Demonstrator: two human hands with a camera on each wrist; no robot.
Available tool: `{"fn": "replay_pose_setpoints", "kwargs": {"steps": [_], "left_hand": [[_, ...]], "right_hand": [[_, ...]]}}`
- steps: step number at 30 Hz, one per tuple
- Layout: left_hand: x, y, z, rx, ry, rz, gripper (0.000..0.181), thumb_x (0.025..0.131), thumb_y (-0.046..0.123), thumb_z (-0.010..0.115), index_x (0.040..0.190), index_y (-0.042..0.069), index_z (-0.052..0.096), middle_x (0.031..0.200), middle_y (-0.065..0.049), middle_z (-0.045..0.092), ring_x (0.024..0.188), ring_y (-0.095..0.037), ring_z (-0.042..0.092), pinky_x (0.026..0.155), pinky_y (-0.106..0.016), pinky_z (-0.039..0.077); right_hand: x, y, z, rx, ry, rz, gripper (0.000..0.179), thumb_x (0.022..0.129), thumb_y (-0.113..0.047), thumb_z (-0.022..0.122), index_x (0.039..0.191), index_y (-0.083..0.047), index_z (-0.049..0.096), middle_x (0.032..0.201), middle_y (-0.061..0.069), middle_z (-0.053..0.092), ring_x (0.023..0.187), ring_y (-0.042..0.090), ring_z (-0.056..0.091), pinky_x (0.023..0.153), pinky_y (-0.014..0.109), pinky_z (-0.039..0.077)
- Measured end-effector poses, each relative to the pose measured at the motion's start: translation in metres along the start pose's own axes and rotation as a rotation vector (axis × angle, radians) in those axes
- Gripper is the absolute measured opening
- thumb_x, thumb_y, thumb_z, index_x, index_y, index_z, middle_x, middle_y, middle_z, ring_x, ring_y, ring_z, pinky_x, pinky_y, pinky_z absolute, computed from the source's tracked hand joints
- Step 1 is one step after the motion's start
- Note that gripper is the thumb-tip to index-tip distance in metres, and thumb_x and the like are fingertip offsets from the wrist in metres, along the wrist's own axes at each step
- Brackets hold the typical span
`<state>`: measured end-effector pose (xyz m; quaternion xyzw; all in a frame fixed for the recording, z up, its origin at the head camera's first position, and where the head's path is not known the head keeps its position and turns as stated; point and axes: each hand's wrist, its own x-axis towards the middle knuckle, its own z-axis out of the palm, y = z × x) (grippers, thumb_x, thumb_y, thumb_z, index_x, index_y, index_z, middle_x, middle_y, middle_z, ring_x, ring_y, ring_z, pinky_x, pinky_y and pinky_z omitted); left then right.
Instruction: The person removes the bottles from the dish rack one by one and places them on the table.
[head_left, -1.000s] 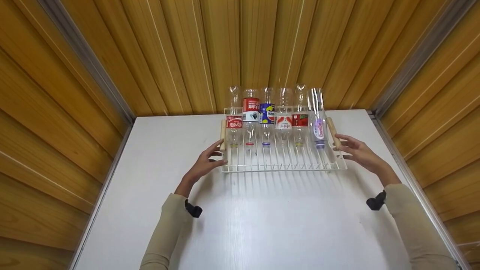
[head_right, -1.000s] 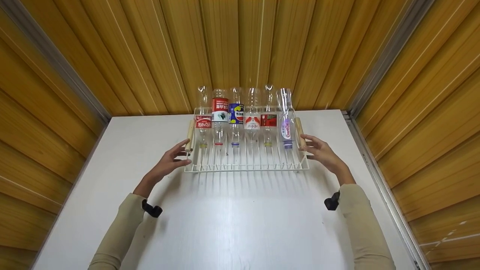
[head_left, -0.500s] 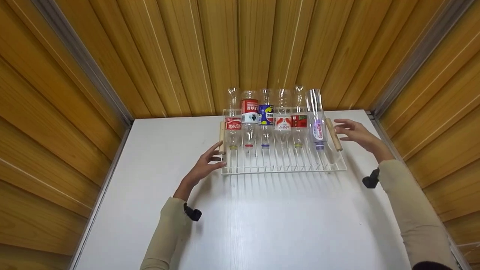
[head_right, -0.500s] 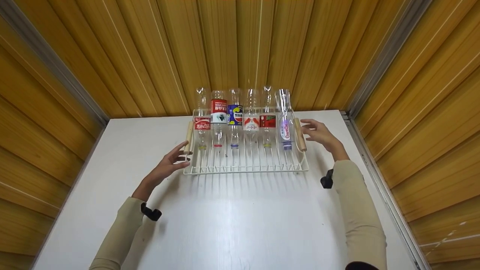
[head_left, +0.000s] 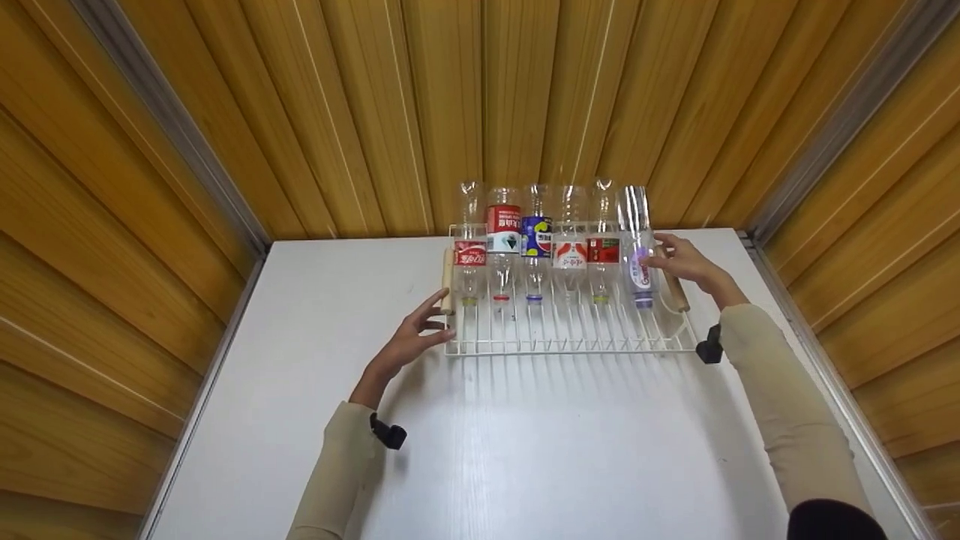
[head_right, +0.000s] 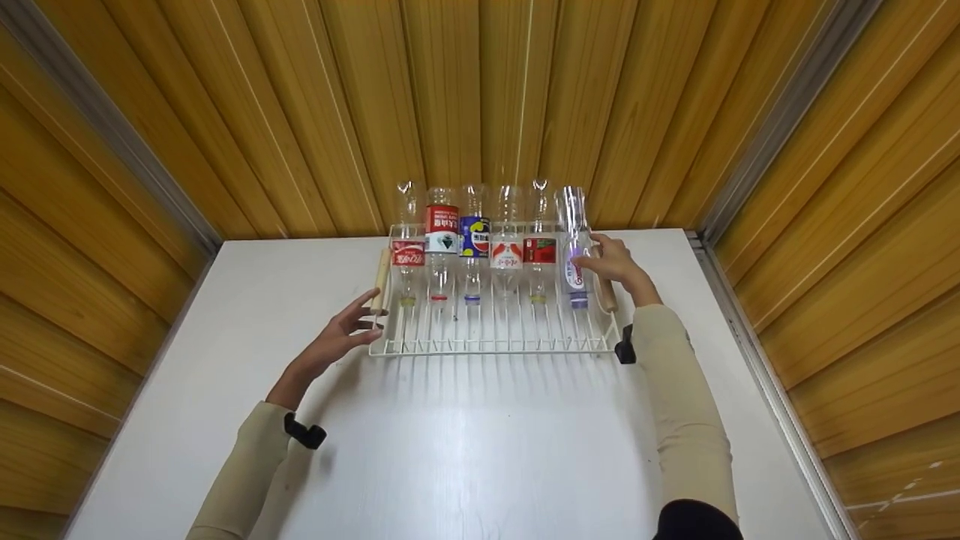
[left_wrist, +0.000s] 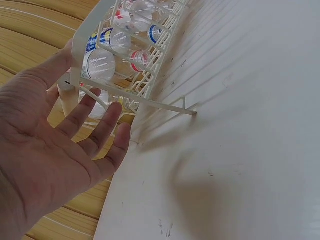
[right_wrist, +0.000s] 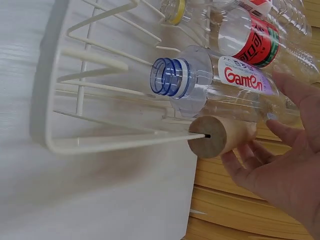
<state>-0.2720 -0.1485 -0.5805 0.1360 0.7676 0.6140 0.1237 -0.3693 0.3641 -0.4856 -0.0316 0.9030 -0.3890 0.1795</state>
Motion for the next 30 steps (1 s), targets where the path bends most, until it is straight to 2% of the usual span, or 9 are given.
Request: {"fn": "replay_pose_setpoints", "kwargs": {"steps": [8,14,17,21,26,30], "left_hand": [[0.001,-0.001,0.0,0.004,-0.004,0.03,0.081,0.095,0.016,0.073,0.163,0.024,0.028,0.159,-0.018,0.041,0.129,-0.041,0.056,0.108,-0.059,0.044],[0.002,-0.005,0.0,0.015,-0.004,0.02,0.081,0.095,0.019,0.073,0.163,0.026,0.028,0.158,-0.016,0.044,0.126,-0.036,0.058,0.106,-0.054,0.047],[0.002,-0.006,0.0,0.012,-0.001,0.031,0.081,0.095,0.018,0.074,0.162,0.024,0.029,0.156,-0.018,0.046,0.124,-0.037,0.059,0.105,-0.052,0.048],[0.003,-0.005,-0.001,0.015,-0.002,0.045,0.081,0.095,0.017,0.074,0.162,0.023,0.03,0.159,-0.016,0.043,0.125,-0.039,0.059,0.106,-0.053,0.048],[0.002,-0.004,-0.001,0.018,-0.004,0.049,0.081,0.095,0.017,0.073,0.162,0.023,0.029,0.16,-0.016,0.042,0.126,-0.039,0.058,0.105,-0.052,0.048],[0.002,-0.005,0.0,0.023,0.0,0.041,0.08,0.095,0.016,0.073,0.162,0.022,0.03,0.158,-0.017,0.044,0.124,-0.037,0.059,0.103,-0.05,0.05]], "right_hand": [[0.01,0.002,0.003,-0.062,0.006,0.039,0.095,0.1,-0.044,0.061,0.159,0.01,0.008,0.164,0.038,0.01,0.152,0.056,0.01,0.122,0.069,0.015],[0.015,0.004,0.005,-0.101,0.008,0.054,0.1,0.097,-0.048,0.063,0.159,0.01,0.01,0.163,0.039,0.012,0.151,0.057,0.012,0.122,0.069,0.016],[0.016,0.003,0.004,-0.086,0.033,0.059,0.1,0.096,-0.048,0.066,0.158,0.01,0.014,0.162,0.039,0.016,0.15,0.057,0.017,0.122,0.068,0.019],[0.017,0.002,0.005,-0.03,0.089,0.058,0.098,0.094,-0.045,0.07,0.157,0.011,0.021,0.161,0.038,0.023,0.149,0.054,0.025,0.122,0.065,0.024],[0.019,0.005,0.008,0.039,0.172,0.017,0.095,0.092,-0.042,0.073,0.155,0.011,0.025,0.157,0.036,0.033,0.143,0.049,0.035,0.122,0.06,0.029],[0.021,0.006,0.011,0.068,0.217,-0.012,0.093,0.092,-0.038,0.074,0.156,0.009,0.025,0.155,0.034,0.035,0.143,0.048,0.035,0.122,0.059,0.028]]}}
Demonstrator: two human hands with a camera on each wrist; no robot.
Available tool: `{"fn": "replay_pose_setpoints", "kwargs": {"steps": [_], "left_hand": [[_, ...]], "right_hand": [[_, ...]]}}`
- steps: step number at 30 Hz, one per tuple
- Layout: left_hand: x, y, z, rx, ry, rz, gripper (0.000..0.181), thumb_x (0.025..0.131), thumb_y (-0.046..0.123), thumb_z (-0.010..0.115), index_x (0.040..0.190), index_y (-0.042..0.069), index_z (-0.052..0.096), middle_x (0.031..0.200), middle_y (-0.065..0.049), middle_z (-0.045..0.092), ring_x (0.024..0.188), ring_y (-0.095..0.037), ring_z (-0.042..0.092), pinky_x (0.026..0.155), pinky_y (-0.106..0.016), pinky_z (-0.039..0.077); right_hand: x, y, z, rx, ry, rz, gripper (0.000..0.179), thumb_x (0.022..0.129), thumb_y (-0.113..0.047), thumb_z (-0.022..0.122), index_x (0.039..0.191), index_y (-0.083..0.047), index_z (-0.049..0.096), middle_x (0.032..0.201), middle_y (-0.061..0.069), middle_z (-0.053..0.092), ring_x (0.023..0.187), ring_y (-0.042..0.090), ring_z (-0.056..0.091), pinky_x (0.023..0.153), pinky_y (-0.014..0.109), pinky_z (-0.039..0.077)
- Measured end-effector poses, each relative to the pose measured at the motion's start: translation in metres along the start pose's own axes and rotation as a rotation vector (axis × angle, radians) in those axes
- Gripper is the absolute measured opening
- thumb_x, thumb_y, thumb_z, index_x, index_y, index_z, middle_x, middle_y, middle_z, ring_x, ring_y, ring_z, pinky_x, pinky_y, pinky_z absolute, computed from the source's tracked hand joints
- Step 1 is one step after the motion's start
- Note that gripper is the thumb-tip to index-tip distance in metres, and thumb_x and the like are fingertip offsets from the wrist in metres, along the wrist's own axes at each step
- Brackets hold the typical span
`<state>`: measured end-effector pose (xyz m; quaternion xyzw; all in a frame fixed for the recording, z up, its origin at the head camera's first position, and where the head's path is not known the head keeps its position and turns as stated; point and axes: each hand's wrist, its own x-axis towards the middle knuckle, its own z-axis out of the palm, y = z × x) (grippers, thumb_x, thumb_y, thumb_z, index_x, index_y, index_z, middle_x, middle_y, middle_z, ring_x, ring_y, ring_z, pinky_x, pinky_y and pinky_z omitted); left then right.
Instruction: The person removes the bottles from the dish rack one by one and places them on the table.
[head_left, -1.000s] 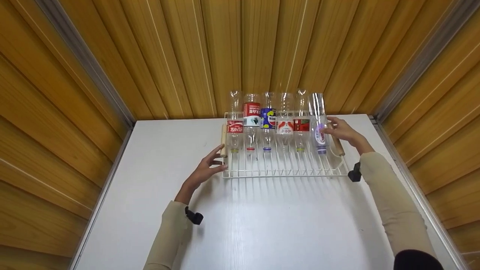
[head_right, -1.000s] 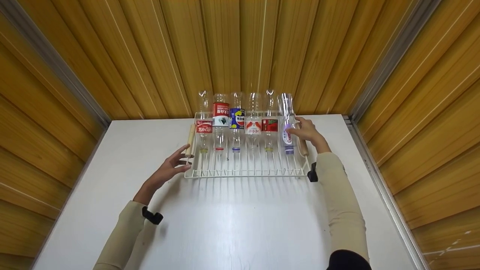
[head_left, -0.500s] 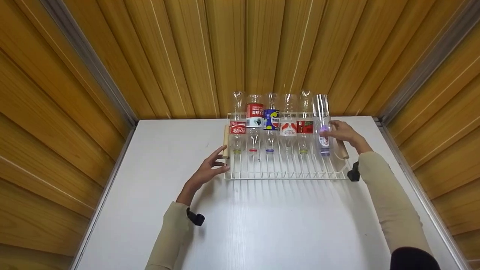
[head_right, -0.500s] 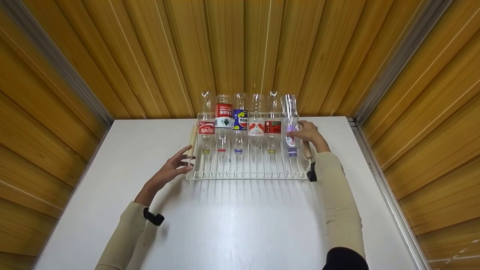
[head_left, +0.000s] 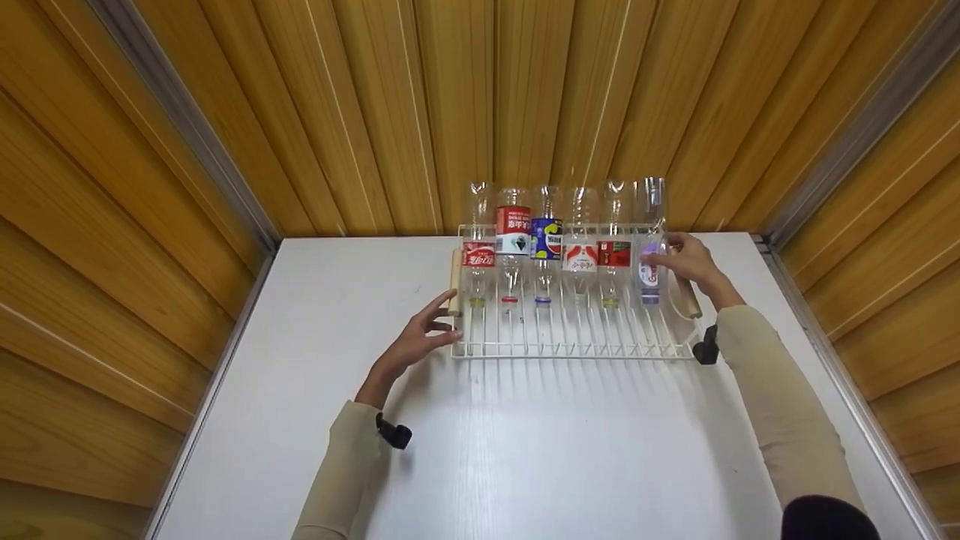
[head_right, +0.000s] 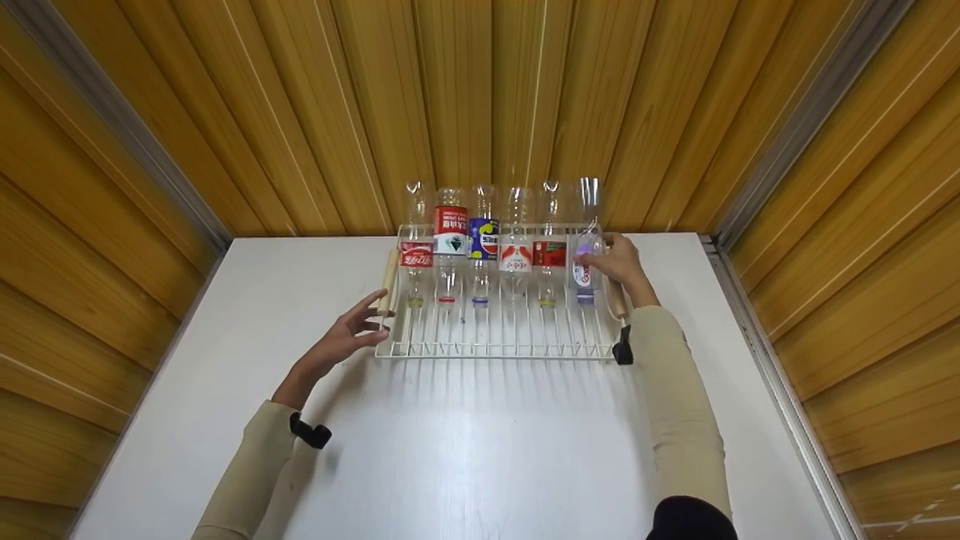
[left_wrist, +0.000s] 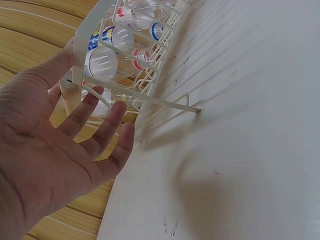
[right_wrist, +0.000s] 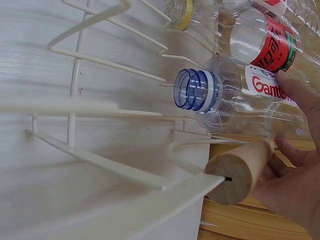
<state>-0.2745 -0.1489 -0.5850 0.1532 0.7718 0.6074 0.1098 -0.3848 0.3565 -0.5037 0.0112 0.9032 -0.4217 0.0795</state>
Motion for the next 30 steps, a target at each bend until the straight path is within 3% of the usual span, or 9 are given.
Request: {"fn": "replay_pose_setpoints", "kwargs": {"steps": [6,12,17,24,30], "left_hand": [[0.001,0.003,-0.001,-0.008,-0.001,-0.012,0.082,0.094,0.017,0.074,0.162,0.025,0.03,0.158,-0.017,0.044,0.125,-0.038,0.058,0.104,-0.052,0.049],[0.0,0.004,-0.002,-0.008,-0.006,-0.02,0.081,0.095,0.016,0.073,0.162,0.024,0.029,0.158,-0.017,0.044,0.126,-0.039,0.058,0.105,-0.055,0.048],[-0.002,0.004,-0.002,-0.013,-0.007,-0.034,0.081,0.095,0.015,0.073,0.162,0.023,0.029,0.156,-0.021,0.046,0.127,-0.042,0.057,0.102,-0.054,0.05],[-0.004,0.005,-0.002,-0.019,-0.012,-0.04,0.081,0.095,0.016,0.073,0.162,0.023,0.029,0.156,-0.019,0.047,0.125,-0.039,0.059,0.099,-0.047,0.052],[-0.002,0.008,-0.003,-0.03,-0.015,-0.05,0.08,0.095,0.019,0.073,0.162,0.027,0.03,0.155,-0.017,0.048,0.126,-0.039,0.058,0.102,-0.057,0.051]], "right_hand": [[0.0,-0.003,0.001,0.029,0.064,-0.024,0.094,0.091,-0.035,0.076,0.157,0.005,0.023,0.16,0.032,0.031,0.149,0.049,0.027,0.123,0.062,0.025],[-0.002,-0.006,0.004,0.076,0.111,-0.063,0.089,0.092,-0.029,0.076,0.157,0.003,0.024,0.156,0.032,0.039,0.147,0.05,0.033,0.121,0.062,0.029],[-0.007,-0.009,0.004,0.115,0.156,-0.074,0.091,0.091,-0.034,0.077,0.158,0.0,0.026,0.157,0.03,0.039,0.147,0.047,0.034,0.122,0.06,0.029],[-0.019,-0.021,-0.004,0.181,0.145,-0.112,0.091,0.092,-0.036,0.076,0.16,-0.003,0.024,0.157,0.029,0.039,0.146,0.045,0.036,0.122,0.058,0.031],[-0.032,-0.035,-0.008,0.205,0.118,-0.117,0.091,0.094,-0.036,0.074,0.162,-0.006,0.021,0.158,0.026,0.039,0.144,0.043,0.04,0.12,0.058,0.035]]}}
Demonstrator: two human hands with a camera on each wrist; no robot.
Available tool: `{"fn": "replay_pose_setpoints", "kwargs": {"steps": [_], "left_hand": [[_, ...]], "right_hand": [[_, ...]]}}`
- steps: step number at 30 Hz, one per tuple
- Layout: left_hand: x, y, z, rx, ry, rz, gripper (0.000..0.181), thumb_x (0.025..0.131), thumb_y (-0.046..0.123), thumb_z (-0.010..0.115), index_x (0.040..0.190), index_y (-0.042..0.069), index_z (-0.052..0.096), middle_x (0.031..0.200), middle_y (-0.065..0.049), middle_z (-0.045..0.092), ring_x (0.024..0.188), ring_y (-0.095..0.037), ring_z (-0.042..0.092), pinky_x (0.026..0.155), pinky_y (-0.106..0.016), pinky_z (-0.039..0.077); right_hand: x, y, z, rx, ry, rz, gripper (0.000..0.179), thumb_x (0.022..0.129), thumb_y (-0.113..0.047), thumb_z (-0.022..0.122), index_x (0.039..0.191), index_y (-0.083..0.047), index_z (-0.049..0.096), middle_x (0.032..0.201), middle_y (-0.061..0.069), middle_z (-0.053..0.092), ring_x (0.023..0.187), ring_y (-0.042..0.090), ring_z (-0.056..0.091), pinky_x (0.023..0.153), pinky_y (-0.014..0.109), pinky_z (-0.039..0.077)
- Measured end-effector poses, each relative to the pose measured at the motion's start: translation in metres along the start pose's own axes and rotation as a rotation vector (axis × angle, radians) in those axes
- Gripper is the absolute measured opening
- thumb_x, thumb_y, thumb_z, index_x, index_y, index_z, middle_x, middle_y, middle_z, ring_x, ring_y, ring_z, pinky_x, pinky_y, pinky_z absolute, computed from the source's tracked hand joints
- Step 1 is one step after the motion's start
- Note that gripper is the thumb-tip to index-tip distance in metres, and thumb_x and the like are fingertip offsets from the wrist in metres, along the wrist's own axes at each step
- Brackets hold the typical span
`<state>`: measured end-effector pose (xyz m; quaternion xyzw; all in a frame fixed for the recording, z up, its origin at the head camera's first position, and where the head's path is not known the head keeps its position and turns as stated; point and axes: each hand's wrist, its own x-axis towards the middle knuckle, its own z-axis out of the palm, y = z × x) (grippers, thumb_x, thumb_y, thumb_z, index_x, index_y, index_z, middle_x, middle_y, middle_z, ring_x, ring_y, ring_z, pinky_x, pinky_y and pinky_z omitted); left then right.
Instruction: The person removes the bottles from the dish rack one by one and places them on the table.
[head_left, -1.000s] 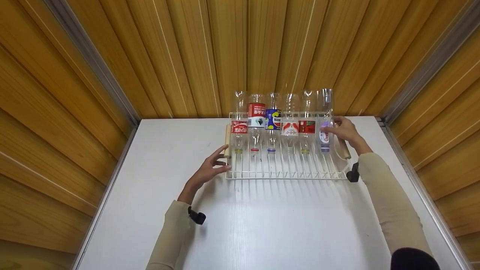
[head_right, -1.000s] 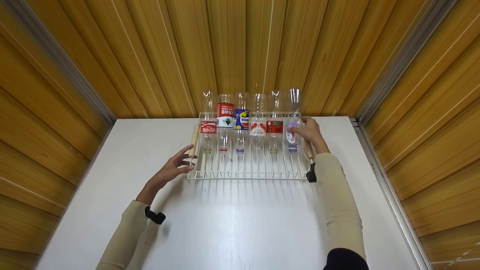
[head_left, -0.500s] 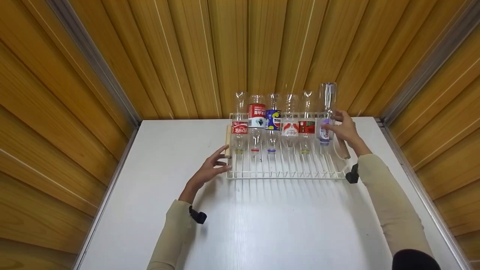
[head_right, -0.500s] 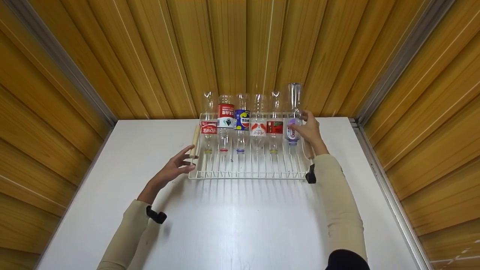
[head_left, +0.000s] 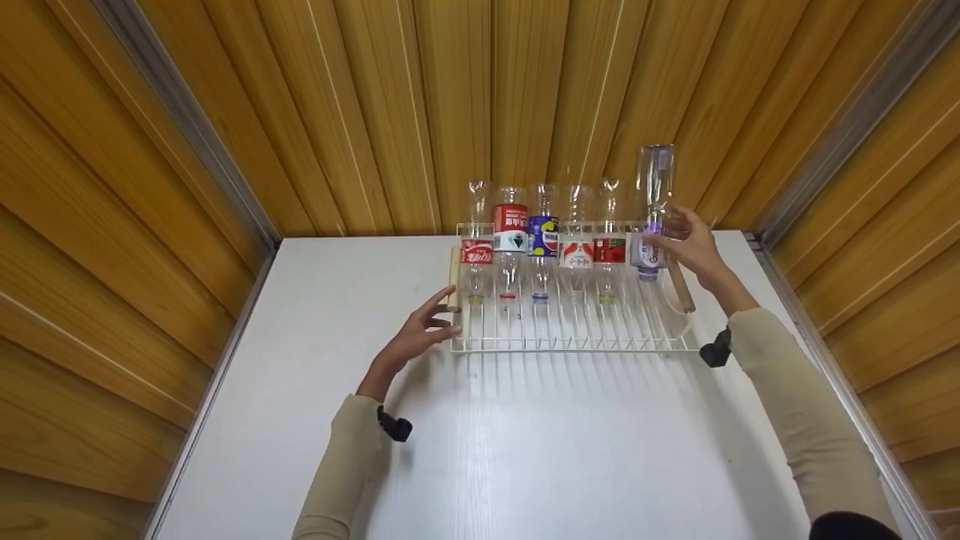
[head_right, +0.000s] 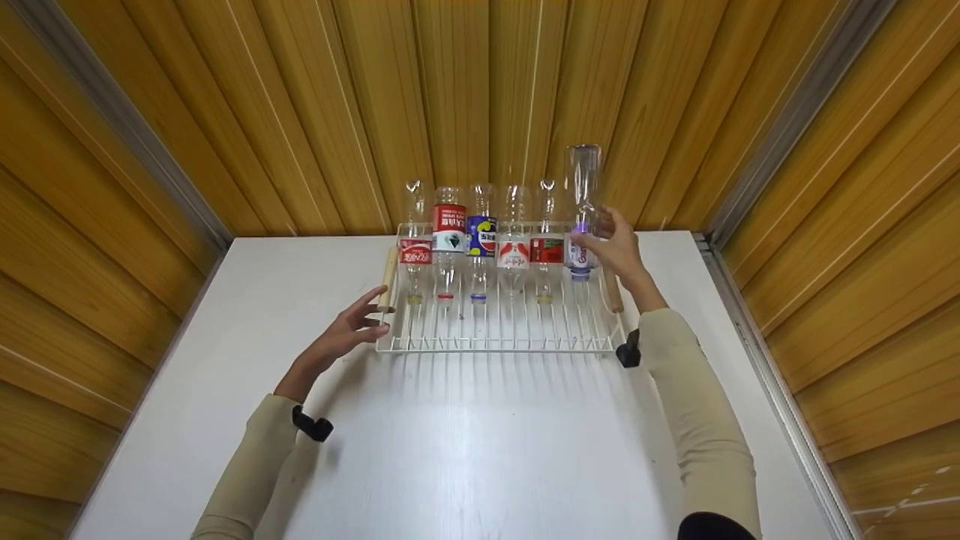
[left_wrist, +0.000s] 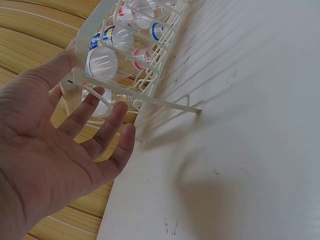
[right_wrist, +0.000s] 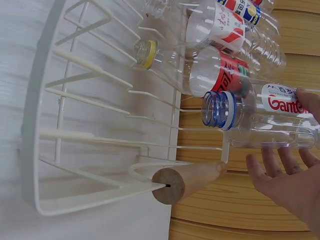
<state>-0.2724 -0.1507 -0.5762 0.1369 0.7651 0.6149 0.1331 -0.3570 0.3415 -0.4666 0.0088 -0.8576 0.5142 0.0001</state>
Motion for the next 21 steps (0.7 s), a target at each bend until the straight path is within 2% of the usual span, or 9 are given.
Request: {"fn": "replay_pose_setpoints", "kwargs": {"steps": [8,14,18,21], "left_hand": [[0.0,-0.001,0.0,-0.001,-0.008,-0.015,0.081,0.096,0.018,0.073,0.162,0.027,0.029,0.155,-0.017,0.047,0.127,-0.04,0.058,0.102,-0.059,0.05],[-0.001,0.001,-0.001,-0.012,-0.008,-0.018,0.081,0.096,0.018,0.072,0.163,0.027,0.028,0.153,-0.019,0.049,0.124,-0.038,0.059,0.102,-0.063,0.049],[0.0,0.002,-0.001,-0.015,-0.008,-0.016,0.081,0.096,0.018,0.072,0.163,0.027,0.028,0.152,-0.019,0.05,0.123,-0.036,0.06,0.1,-0.063,0.049],[-0.001,0.002,-0.001,-0.009,-0.008,-0.021,0.08,0.096,0.018,0.072,0.163,0.027,0.028,0.153,-0.019,0.049,0.123,-0.036,0.061,0.099,-0.063,0.05]], "right_hand": [[-0.018,-0.016,0.006,0.031,-0.077,-0.016,0.086,0.098,-0.029,0.07,0.163,-0.006,0.018,0.157,0.025,0.039,0.144,0.043,0.041,0.121,0.058,0.034],[-0.025,-0.027,0.013,0.051,-0.151,-0.007,0.079,0.1,-0.028,0.067,0.162,-0.007,0.023,0.161,0.023,0.036,0.148,0.04,0.039,0.121,0.054,0.036],[-0.031,-0.032,0.017,0.058,-0.179,-0.001,0.076,0.1,-0.03,0.067,0.161,-0.006,0.028,0.16,0.02,0.039,0.147,0.036,0.041,0.119,0.037,0.041],[-0.036,-0.033,0.019,0.083,-0.191,0.015,0.073,0.1,-0.033,0.067,0.159,-0.008,0.033,0.157,0.017,0.042,0.143,0.03,0.046,0.107,0.021,0.048]]}}
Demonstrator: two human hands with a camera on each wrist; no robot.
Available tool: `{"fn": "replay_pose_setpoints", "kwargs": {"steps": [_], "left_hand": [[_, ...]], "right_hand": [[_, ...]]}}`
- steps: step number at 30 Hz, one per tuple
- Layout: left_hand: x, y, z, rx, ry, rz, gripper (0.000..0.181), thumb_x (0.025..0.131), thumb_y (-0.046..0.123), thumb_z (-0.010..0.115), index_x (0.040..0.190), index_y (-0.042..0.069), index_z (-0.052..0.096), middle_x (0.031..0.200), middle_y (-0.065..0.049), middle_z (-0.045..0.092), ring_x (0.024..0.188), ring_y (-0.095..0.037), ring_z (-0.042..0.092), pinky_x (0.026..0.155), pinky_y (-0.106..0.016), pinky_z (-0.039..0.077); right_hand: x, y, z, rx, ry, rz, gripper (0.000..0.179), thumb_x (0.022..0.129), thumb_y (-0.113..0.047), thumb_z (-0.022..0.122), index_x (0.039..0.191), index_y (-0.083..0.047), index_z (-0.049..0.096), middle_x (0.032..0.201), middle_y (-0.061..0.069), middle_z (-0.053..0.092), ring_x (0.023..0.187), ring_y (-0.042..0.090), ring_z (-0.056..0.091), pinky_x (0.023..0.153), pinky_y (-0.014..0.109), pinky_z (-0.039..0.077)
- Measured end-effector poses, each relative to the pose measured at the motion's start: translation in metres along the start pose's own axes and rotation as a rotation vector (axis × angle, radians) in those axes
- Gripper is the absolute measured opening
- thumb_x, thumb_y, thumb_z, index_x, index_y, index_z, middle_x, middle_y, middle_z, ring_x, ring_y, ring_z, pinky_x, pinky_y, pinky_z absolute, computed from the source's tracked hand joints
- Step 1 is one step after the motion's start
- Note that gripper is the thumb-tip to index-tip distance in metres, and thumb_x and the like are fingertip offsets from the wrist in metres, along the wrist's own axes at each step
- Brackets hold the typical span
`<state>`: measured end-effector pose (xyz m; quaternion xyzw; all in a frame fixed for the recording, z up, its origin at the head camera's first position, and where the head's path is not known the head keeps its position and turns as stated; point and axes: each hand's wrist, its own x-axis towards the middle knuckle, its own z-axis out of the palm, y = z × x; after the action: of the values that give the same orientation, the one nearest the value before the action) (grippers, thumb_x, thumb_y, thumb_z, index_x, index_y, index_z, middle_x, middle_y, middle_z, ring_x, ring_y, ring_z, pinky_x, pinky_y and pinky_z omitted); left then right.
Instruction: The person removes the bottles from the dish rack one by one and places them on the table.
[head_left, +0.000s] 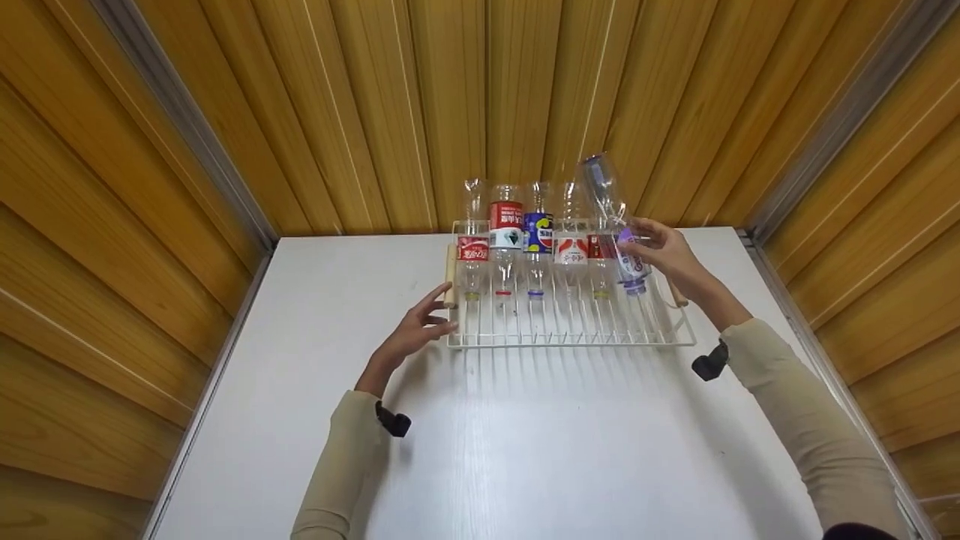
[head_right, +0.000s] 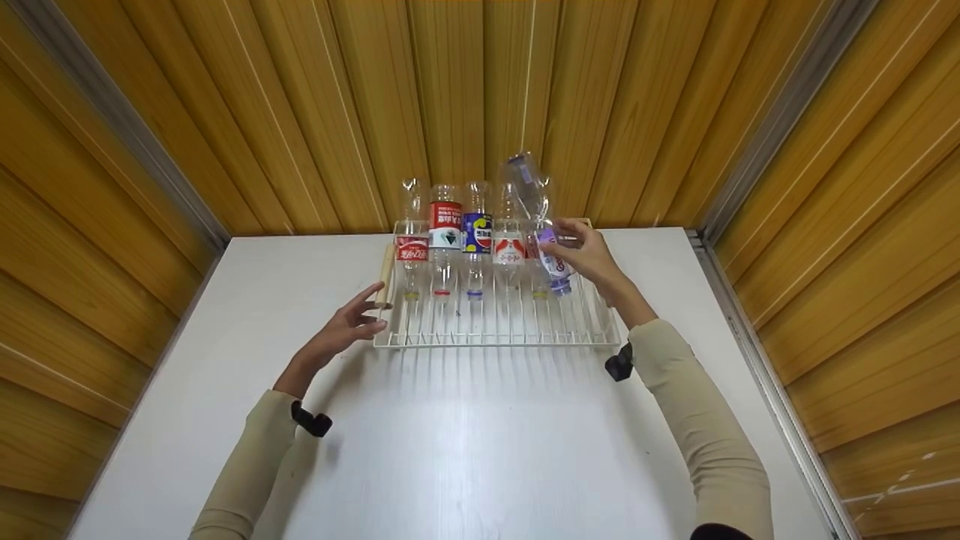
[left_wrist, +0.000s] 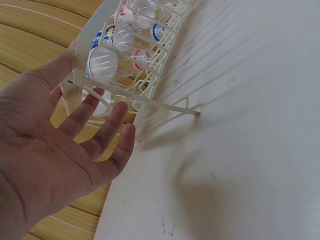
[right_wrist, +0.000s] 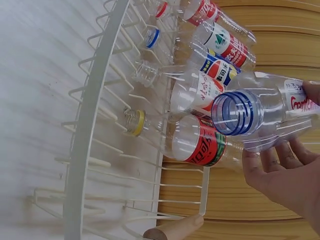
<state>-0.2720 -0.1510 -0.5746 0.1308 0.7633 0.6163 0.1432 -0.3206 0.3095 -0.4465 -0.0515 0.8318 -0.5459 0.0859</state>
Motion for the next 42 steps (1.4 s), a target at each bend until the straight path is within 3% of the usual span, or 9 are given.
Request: {"fn": "replay_pose_setpoints", "kwargs": {"steps": [3,7,13,18,22,29,36,39,42], "left_hand": [[-0.001,-0.002,0.0,-0.002,0.005,-0.003,0.081,0.096,0.018,0.072,0.163,0.027,0.028,0.153,-0.02,0.048,0.123,-0.036,0.06,0.098,-0.061,0.05],[-0.003,-0.003,-0.001,-0.002,0.015,-0.008,0.081,0.095,0.018,0.073,0.163,0.027,0.028,0.153,-0.02,0.048,0.121,-0.035,0.061,0.095,-0.056,0.052],[-0.003,-0.001,-0.002,-0.004,0.014,-0.007,0.081,0.095,0.02,0.073,0.163,0.027,0.028,0.153,-0.02,0.049,0.121,-0.035,0.061,0.097,-0.057,0.052],[-0.002,-0.001,-0.002,0.006,0.014,-0.009,0.08,0.096,0.018,0.071,0.163,0.027,0.028,0.152,-0.019,0.049,0.12,-0.033,0.062,0.091,-0.047,0.054],[-0.001,-0.001,-0.001,0.009,0.014,-0.02,0.079,0.097,0.017,0.07,0.162,0.03,0.029,0.153,-0.017,0.049,0.119,-0.031,0.061,0.089,-0.042,0.053],[0.001,0.002,-0.001,0.006,0.01,0.004,0.079,0.097,0.013,0.069,0.163,0.026,0.027,0.152,-0.019,0.049,0.12,-0.033,0.061,0.097,-0.06,0.051],[0.001,0.002,-0.001,0.014,0.008,0.003,0.079,0.097,0.015,0.07,0.163,0.027,0.027,0.152,-0.019,0.049,0.121,-0.035,0.061,0.095,-0.054,0.053],[0.001,0.001,-0.001,0.02,0.005,-0.004,0.079,0.097,0.016,0.07,0.163,0.027,0.027,0.152,-0.019,0.049,0.121,-0.033,0.062,0.092,-0.047,0.054],[0.001,0.0,0.0,0.011,0.009,-0.004,0.079,0.097,0.015,0.07,0.163,0.026,0.028,0.152,-0.019,0.05,0.12,-0.034,0.062,0.094,-0.052,0.054]], "right_hand": [[-0.001,0.001,0.003,0.077,-0.02,0.029,0.074,0.099,-0.035,0.067,0.159,-0.009,0.033,0.159,0.017,0.039,0.146,0.031,0.042,0.114,0.032,0.046],[0.0,0.002,0.009,0.272,-0.066,0.076,0.078,0.1,-0.033,0.066,0.162,-0.009,0.026,0.163,0.016,0.032,0.15,0.031,0.035,0.122,0.06,0.029],[-0.001,0.003,0.014,0.521,-0.146,0.082,0.063,0.105,-0.032,0.058,0.158,-0.012,0.03,0.143,0.005,0.049,0.124,0.017,0.061,0.107,0.047,0.053],[-0.003,0.007,0.02,0.666,-0.222,0.073,0.045,0.108,-0.032,0.049,0.148,-0.019,0.033,0.13,0.002,0.065,0.11,0.021,0.073,0.09,0.043,0.061],[-0.006,0.007,0.026,0.651,-0.267,0.11,0.054,0.108,-0.043,0.045,0.152,-0.018,0.026,0.128,0.001,0.069,0.111,0.02,0.072,0.091,0.043,0.06],[-0.007,0.002,0.03,0.606,-0.323,0.138,0.061,0.108,-0.051,0.04,0.157,-0.019,0.025,0.141,-0.003,0.063,0.123,0.019,0.065,0.099,0.041,0.055],[-0.013,0.0,0.035,0.645,-0.487,0.004,0.059,0.109,-0.021,0.04,0.163,-0.021,0.017,0.165,0.01,0.036,0.134,0.021,0.058,0.107,0.046,0.051],[-0.016,0.002,0.038,0.628,-0.562,-0.063,0.074,0.104,-0.003,0.043,0.165,-0.016,0.004,0.16,0.007,0.044,0.133,0.02,0.058,0.105,0.042,0.052],[-0.019,0.001,0.039,0.598,-0.576,-0.097,0.081,0.098,0.006,0.049,0.164,-0.014,0.007,0.149,0.002,0.051,0.128,0.017,0.059,0.101,0.034,0.055]]}}
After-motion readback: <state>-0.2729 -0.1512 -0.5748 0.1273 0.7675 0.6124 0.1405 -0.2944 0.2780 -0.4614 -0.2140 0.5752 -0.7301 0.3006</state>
